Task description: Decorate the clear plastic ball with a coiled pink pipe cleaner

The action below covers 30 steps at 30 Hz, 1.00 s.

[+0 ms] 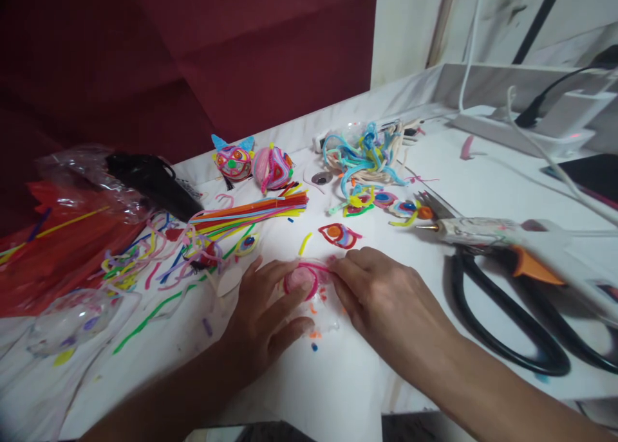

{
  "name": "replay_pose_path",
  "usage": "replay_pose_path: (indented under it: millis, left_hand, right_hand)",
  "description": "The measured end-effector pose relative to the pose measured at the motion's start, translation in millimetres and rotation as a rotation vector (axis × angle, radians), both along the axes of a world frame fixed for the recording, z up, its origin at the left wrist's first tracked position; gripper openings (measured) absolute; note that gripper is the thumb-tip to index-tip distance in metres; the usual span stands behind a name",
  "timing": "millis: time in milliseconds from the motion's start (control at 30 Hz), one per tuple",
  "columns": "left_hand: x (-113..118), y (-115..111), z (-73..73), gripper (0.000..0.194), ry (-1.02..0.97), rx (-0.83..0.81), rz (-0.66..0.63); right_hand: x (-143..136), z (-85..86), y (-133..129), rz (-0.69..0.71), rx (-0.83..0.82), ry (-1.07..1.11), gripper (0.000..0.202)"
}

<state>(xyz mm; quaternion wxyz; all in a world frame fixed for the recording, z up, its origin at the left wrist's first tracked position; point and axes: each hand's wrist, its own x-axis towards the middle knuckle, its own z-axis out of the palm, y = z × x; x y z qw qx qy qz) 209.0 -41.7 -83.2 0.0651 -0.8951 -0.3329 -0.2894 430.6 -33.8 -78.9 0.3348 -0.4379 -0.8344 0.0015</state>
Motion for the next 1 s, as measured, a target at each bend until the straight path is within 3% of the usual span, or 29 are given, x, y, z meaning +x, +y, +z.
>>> replay_pose_path:
  millis: [133,433,1000]
  left_hand:
    - [0,0,0.3,0.032,0.005,0.019,0.001]
    - [1,0,-0.6,0.030,-0.011,0.035,0.010]
    - [2,0,1.3,0.027,-0.013,0.017,0.005]
  right_hand:
    - [-7,2.1,-10,-0.053,0.063,-0.016,0.027]
    - [-19,0.9,-25,-0.080,0.029,0.072,0.022]
    - [-28,0.5,-35,-0.088,0.015,0.126,0.019]
